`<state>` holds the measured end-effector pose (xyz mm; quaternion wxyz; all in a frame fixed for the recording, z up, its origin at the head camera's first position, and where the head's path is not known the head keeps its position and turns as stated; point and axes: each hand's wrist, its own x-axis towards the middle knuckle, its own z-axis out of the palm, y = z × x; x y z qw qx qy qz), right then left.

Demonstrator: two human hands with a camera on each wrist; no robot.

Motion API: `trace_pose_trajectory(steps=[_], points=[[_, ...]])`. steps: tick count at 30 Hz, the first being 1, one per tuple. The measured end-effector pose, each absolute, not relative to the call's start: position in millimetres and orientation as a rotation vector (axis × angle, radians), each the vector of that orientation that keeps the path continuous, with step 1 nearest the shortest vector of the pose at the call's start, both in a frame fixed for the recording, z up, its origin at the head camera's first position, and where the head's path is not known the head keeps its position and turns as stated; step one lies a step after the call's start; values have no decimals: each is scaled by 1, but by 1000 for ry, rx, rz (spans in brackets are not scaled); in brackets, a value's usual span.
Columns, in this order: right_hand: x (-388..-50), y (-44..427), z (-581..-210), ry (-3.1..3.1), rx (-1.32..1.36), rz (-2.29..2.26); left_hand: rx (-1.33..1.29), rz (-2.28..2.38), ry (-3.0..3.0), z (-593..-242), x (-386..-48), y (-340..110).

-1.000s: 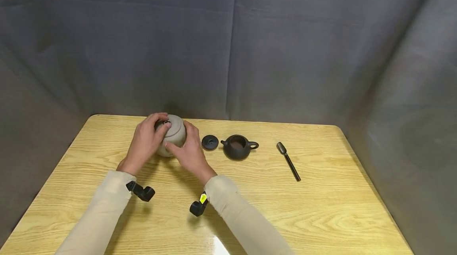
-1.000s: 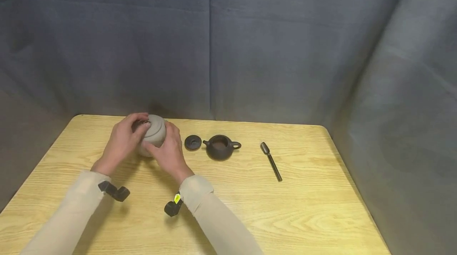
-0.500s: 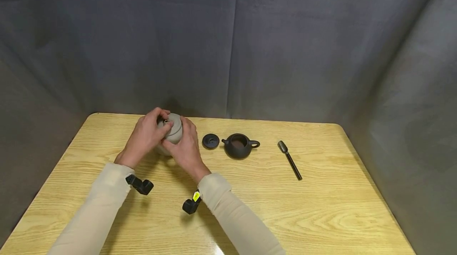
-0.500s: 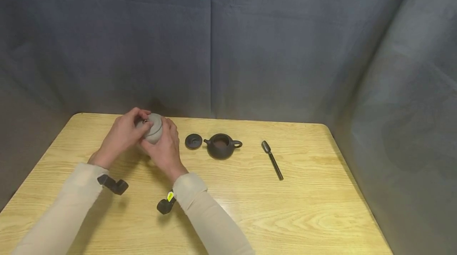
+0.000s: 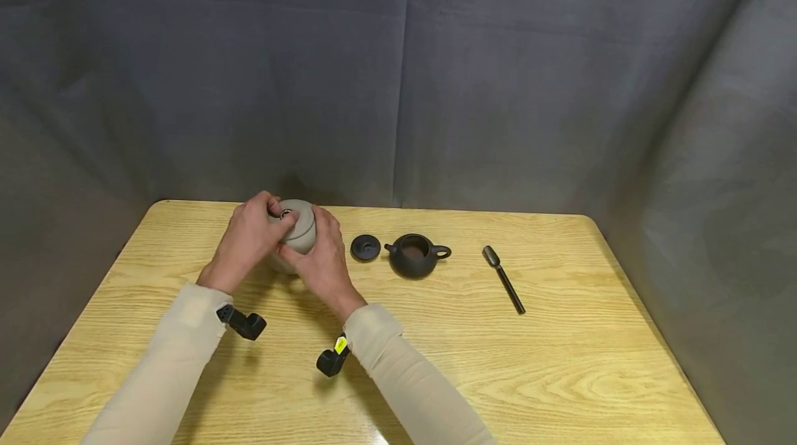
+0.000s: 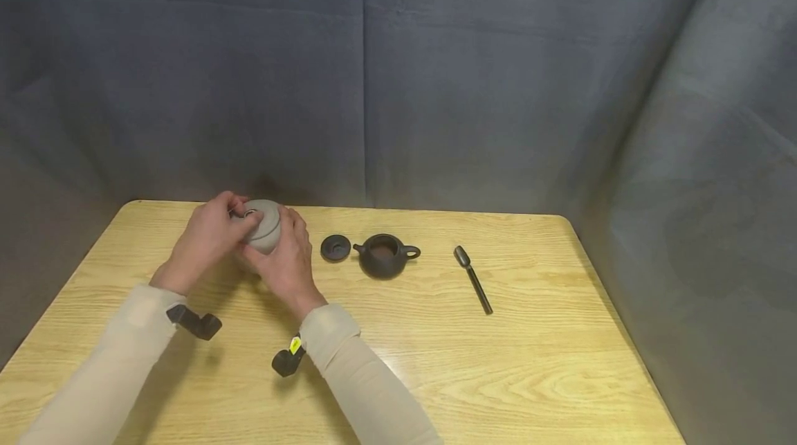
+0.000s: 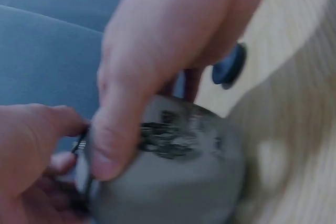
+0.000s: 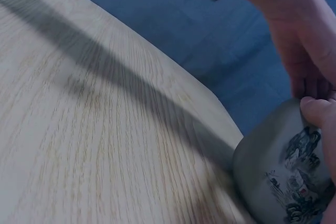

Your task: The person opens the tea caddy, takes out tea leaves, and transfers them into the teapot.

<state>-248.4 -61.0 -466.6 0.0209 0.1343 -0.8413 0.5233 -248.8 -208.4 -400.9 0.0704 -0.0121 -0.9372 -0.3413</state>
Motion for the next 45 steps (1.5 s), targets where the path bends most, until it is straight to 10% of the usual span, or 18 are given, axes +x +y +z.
trace_pose_trajectory(steps=[45], points=[[-248, -56, -466, -2590, 470, 1638, -178, -1034, -2634, -398, -252, -200]])
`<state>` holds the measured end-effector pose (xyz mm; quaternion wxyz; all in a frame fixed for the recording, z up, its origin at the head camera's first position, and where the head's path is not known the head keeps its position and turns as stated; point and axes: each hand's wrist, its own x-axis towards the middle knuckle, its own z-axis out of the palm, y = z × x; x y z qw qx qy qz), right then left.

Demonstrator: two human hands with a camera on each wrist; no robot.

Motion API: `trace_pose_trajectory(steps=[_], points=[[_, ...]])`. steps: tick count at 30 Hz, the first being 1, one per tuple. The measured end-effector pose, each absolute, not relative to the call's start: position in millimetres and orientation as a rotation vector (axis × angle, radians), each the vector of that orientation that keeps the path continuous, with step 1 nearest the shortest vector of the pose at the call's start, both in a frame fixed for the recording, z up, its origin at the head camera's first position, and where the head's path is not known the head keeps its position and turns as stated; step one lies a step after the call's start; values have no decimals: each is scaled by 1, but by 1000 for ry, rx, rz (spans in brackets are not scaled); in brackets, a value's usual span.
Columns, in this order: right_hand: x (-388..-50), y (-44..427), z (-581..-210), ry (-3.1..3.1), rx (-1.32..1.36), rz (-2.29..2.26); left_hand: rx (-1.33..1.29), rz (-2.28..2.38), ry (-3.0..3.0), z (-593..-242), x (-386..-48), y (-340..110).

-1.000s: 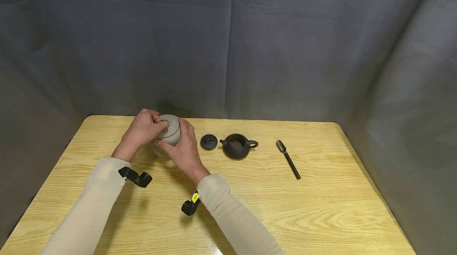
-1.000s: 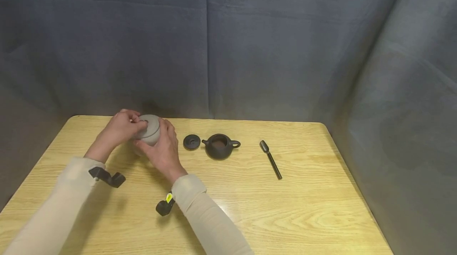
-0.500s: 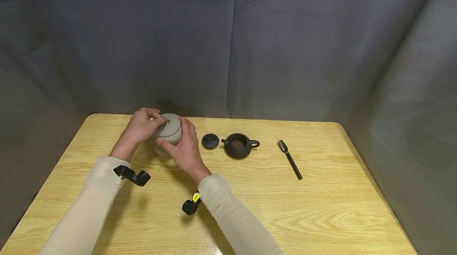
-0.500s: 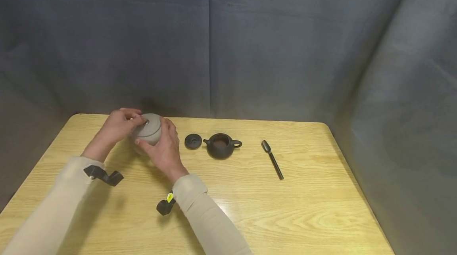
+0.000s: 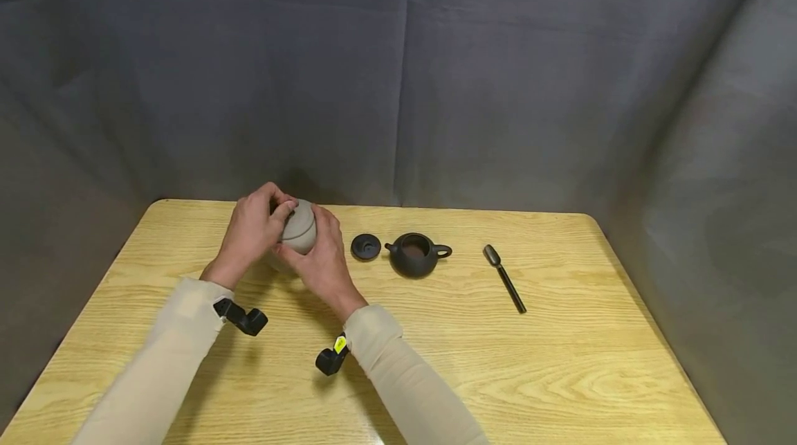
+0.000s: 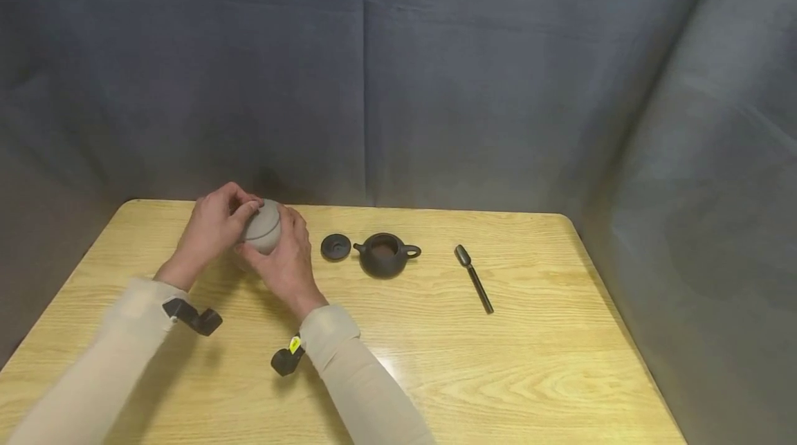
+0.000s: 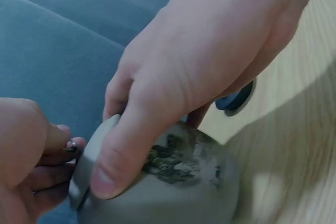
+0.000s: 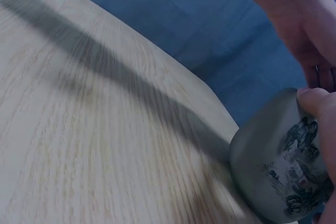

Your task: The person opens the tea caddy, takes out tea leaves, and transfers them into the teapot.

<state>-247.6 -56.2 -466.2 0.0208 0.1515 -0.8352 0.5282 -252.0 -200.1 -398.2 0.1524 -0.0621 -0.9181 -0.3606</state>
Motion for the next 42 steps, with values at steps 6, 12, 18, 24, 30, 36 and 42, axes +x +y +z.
trace_pose_trajectory(steps=[6, 12, 18, 24, 30, 36, 42], points=[[-245, -65, -471, -2596, 476, 1649, -25, -1197, -2568, -406, -246, -203], [-247, -70, -470, -2581, 455, 1658, 111, -1351, -2284, -361, -250, -209], [-249, -70, -470, -2580, 431, 1681, 98, -1374, -2256, -340, -247, -221], [-249, -69, -470, -2593, 418, 1698, 298, -1323, -2303, -378, -244, -254], [-248, -66, -470, -2585, 415, 1723, 442, -1229, -2368, -416, -244, -283], [-247, -65, -468, -2570, 412, 1732, 481, -1190, -2412, -444, -244, -296], [-248, -63, -469, -2579, 400, 1727, 570, -1175, -2447, -464, -244, -301]])
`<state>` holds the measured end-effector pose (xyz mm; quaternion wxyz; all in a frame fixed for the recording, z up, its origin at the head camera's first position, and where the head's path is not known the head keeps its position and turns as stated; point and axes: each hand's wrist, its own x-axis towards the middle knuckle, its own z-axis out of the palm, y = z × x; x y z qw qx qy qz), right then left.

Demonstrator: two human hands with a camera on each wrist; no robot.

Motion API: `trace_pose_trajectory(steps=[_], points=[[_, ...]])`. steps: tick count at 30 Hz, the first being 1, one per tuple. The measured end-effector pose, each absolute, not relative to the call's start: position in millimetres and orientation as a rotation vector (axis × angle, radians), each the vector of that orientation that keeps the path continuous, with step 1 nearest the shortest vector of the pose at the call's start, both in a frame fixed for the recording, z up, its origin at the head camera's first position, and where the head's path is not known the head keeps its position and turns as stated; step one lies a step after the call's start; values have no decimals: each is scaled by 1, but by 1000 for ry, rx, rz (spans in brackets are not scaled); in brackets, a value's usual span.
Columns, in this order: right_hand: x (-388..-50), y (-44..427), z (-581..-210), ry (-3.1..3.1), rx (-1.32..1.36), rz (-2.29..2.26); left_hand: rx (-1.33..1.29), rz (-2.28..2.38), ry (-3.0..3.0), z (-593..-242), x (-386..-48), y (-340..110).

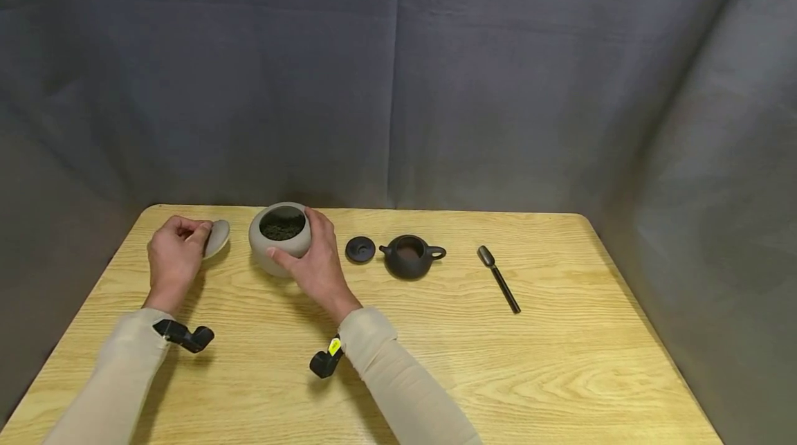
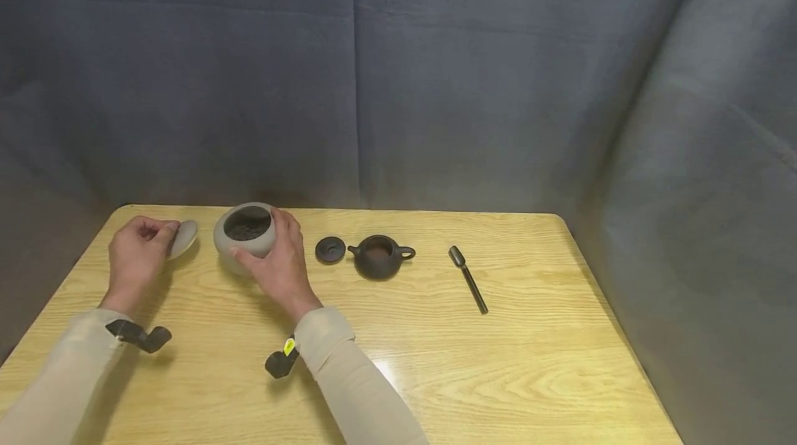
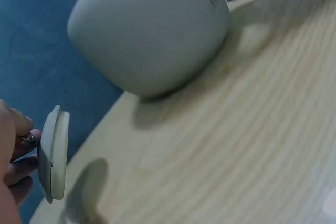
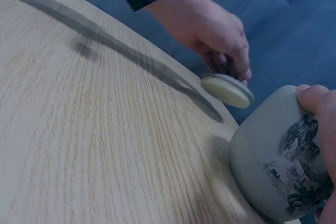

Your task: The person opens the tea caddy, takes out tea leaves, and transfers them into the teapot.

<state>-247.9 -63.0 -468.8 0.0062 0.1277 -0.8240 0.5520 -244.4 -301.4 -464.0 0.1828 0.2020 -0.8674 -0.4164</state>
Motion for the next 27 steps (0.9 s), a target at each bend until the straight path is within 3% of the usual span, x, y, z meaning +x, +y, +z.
trace_pose_trajectory(steps=[17, 27], points=[[-247, -64, -471, -2584, 405, 1700, 581, -1142, -2467, -493, -243, -314], [-247, -64, -469, -2582, 394, 1705, 487, -1306, -2441, -475, -239, -299]])
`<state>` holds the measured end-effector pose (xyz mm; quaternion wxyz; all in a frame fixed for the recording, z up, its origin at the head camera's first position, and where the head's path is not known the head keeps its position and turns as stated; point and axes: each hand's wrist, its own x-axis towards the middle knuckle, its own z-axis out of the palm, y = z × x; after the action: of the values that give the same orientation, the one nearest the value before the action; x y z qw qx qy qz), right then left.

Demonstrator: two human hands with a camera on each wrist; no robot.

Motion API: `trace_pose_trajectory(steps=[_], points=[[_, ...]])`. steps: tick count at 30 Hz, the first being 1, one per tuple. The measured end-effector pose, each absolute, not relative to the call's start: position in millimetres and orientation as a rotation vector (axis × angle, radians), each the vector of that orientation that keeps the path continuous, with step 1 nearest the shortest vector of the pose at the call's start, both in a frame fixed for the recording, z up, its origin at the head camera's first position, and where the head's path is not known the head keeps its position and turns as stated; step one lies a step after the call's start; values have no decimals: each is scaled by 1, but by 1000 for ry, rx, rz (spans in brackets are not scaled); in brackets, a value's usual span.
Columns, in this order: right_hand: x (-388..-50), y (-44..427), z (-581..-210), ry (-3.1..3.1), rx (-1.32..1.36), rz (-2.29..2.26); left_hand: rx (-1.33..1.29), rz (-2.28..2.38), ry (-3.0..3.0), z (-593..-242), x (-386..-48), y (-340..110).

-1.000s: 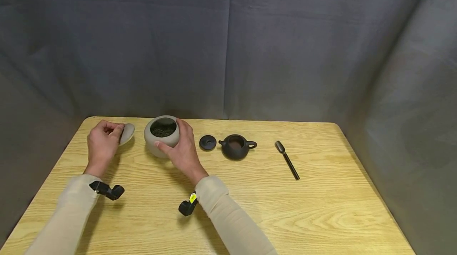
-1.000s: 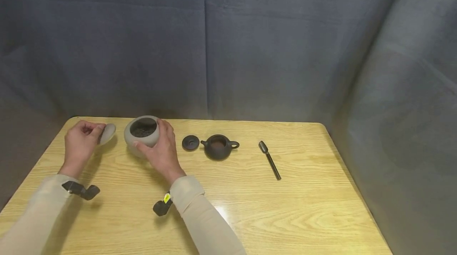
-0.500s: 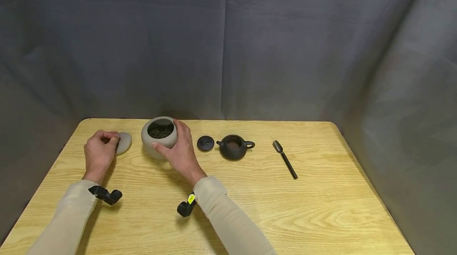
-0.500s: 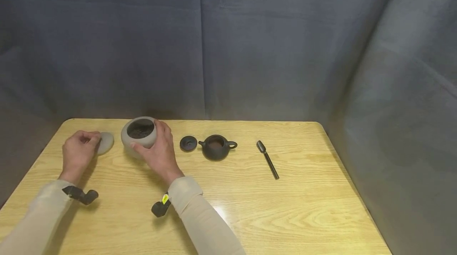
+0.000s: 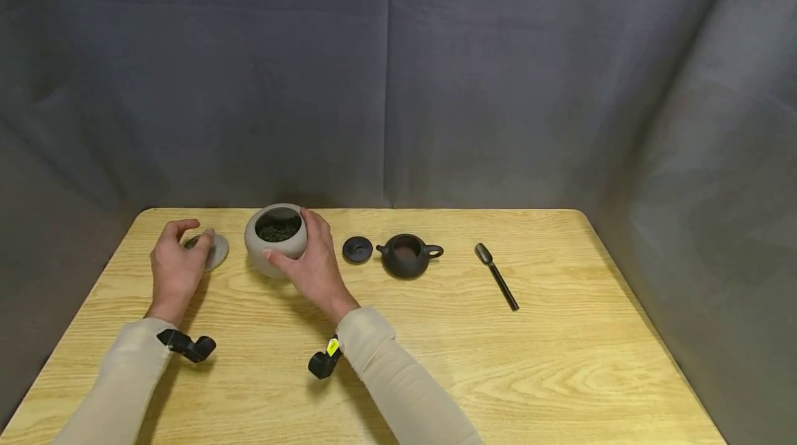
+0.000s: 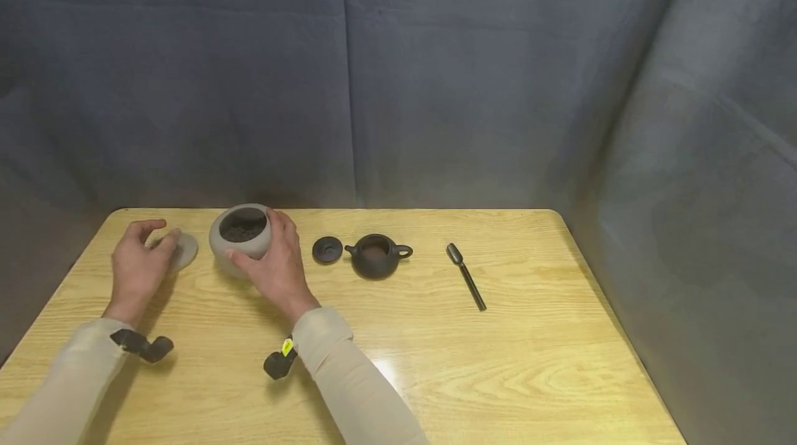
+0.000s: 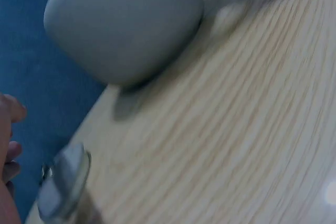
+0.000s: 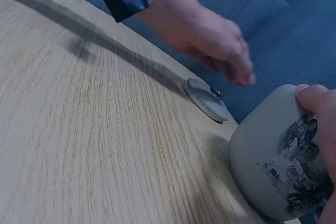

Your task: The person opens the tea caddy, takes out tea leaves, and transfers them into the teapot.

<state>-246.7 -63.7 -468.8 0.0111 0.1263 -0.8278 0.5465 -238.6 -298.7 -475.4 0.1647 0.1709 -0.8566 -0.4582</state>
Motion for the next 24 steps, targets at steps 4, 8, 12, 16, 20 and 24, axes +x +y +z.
trace_pose_trajectory(steps=[4, 8, 12, 16, 20, 24], points=[[-247, -64, -468, -2584, 410, 1702, 342, -1341, -2430, -462, -234, -284], [-246, -65, -467, -2579, 414, 1706, 234, -1346, -2426, -453, -232, -270], [-247, -66, -466, -2590, 428, 1699, 184, -1335, -2430, -448, -229, -261], [-248, -63, -461, -2619, 432, 1654, 114, -1342, -2441, -446, -226, -253], [-247, -57, -457, -2660, 443, 1624, 45, -1359, -2492, -446, -222, -245], [-246, -48, -455, -2707, 488, 1634, -3, -1326, -2585, -445, -220, -238]])
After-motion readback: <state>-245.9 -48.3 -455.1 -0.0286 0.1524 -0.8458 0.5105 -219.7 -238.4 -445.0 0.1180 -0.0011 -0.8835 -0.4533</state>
